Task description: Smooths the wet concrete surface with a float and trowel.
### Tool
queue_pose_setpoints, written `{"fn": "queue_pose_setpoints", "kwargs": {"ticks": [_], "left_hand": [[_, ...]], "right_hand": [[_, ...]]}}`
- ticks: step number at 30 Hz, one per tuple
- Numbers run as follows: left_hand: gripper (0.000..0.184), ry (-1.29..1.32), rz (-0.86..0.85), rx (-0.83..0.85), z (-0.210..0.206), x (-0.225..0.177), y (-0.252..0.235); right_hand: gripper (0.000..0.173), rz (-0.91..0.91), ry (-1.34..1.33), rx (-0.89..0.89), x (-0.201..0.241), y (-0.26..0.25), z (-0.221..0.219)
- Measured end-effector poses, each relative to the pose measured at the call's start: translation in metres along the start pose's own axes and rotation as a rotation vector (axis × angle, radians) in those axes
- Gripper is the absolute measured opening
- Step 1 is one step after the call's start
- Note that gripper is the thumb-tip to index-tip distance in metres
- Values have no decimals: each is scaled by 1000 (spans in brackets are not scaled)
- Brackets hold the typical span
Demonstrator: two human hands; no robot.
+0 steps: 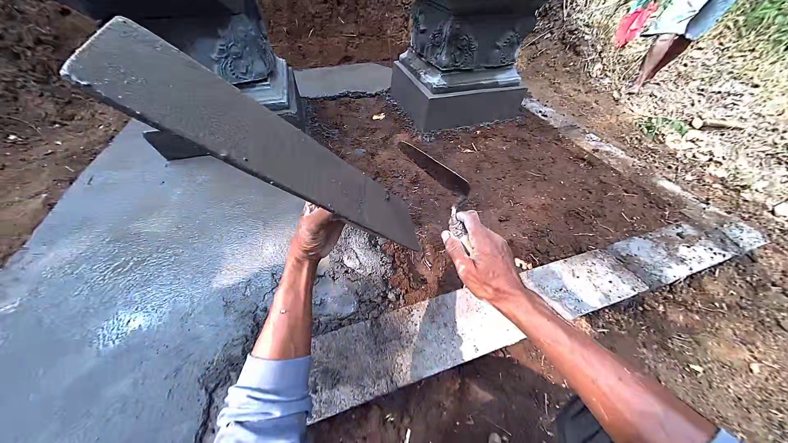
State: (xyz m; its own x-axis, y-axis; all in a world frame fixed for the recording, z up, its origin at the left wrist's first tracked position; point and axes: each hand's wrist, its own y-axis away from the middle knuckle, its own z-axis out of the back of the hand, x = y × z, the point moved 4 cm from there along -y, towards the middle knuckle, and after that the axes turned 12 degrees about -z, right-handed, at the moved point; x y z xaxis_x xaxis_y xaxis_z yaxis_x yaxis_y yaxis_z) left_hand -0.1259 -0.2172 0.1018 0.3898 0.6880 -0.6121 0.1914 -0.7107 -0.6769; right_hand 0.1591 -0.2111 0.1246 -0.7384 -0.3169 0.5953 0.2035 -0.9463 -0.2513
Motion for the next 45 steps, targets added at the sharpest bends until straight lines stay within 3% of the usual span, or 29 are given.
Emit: {"fn": "queue_pose_setpoints", "kwargs": {"ticks": [3, 8, 10, 12, 14, 16, 20, 23, 27, 31, 38, 41, 45], "left_hand": [[27, -98, 21, 35, -7, 1, 1], [40, -194, 46, 16, -19, 10, 6], [39, -151, 47, 22, -25, 11, 7], [41, -82, 46, 43, -29, 7, 6], [39, -67, 57, 81, -29, 1, 7], [36, -106, 91, 80, -17, -1, 12], [25, -354, 48, 94, 20, 2, 39], [22, -620, 184, 227, -45, -22, 28], [24, -563, 197, 417, -79, -2, 21], [20, -514, 194, 437, -96, 6, 17], [16, -724, 156, 491, -94, 14, 17], [20, -771, 193, 448, -86, 20, 18], [24, -703, 239, 231, -39, 27, 11]], "right_hand": [[44, -27, -110, 95, 19, 19, -10], [43, 156, -160, 137, 48, 42, -18], [42, 36, -77, 281, 43, 31, -22], [44, -242, 1, 478, 24, 8, -20], [46, -480, -8, 495, -7, -12, -16], [45, -534, -5, 412, -22, -21, -9], [36, -352, -48, 329, -18, -17, 2], [34, -169, 20, 249, -12, -14, 3], [33, -148, 192, 294, -4, -8, -1], [24, -153, 322, 387, 5, 2, -10], [29, -124, 510, 470, 20, 10, -11], [29, -98, 525, 451, 17, 9, -13], [34, -77, 611, 432, 4, 5, 1]]}}
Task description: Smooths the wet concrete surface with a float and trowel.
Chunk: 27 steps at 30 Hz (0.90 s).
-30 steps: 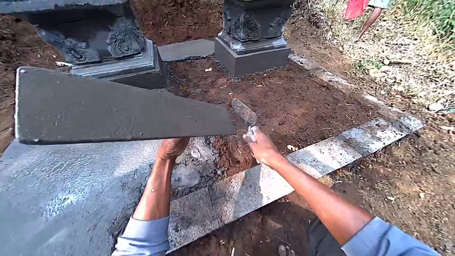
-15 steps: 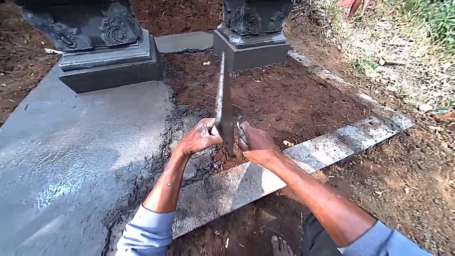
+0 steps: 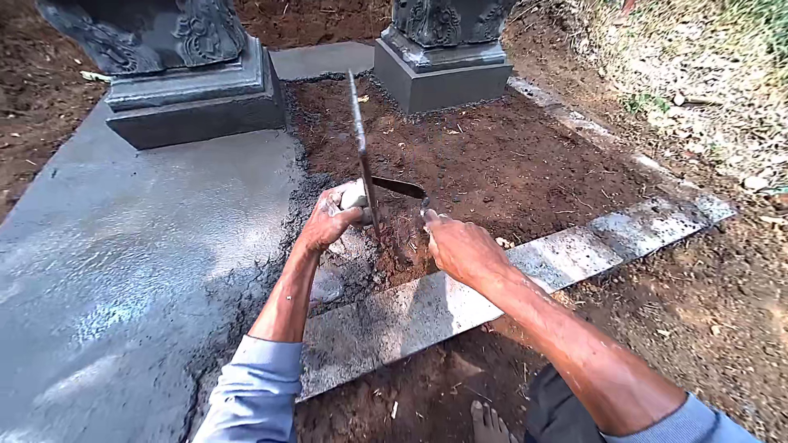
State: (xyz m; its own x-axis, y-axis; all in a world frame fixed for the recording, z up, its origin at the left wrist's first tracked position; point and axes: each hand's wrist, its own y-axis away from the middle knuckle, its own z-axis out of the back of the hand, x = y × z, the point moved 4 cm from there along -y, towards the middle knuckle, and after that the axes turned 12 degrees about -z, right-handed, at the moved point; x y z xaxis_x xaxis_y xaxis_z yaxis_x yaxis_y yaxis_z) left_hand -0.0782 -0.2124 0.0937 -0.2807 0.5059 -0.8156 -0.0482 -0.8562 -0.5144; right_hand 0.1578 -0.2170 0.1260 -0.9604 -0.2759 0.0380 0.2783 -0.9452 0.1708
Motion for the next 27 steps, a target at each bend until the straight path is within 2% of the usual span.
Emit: {"fn": "queue_pose_setpoints", "kwargs": {"ticks": [3, 5, 9, 11, 12, 14, 15, 17, 18, 20, 23, 27], "left_hand": [[23, 109, 61, -99, 35, 15, 9], [31, 200, 97, -100, 47, 18, 21], [27, 159, 121, -54, 43, 19, 28], [23, 227, 247, -158, 44, 22, 43], [15, 242, 373, -251, 44, 11, 53], [23, 196, 553, -472, 39, -17, 60], [21, 218, 531, -480, 41, -17, 63], [7, 298, 250, -312, 51, 9, 59], [14, 283, 98, -198, 52, 18, 47], [26, 275, -14, -112, 51, 18, 23], [19, 328, -59, -284, 61, 7, 3], [9, 298, -10, -754, 87, -15, -8]], "right_hand": [[33, -65, -16, 7, -18, 0, 2], [35, -73, -139, -46, -17, 2, 3], [31, 142, -366, -349, 11, 22, 6], [26, 238, -443, -404, 20, 26, 5], [25, 268, -445, -375, 21, 24, 4], [21, 247, -277, -217, 14, 11, 4], [25, 184, -168, -125, 7, 3, 3], [33, 7, -41, 8, -15, -15, -8], [37, -79, -19, 65, -25, -22, -14], [41, -173, -11, 103, -39, -27, -21], [44, -131, -67, 13, -36, -18, -15], [44, 43, -151, -186, -21, -4, -12]]}}
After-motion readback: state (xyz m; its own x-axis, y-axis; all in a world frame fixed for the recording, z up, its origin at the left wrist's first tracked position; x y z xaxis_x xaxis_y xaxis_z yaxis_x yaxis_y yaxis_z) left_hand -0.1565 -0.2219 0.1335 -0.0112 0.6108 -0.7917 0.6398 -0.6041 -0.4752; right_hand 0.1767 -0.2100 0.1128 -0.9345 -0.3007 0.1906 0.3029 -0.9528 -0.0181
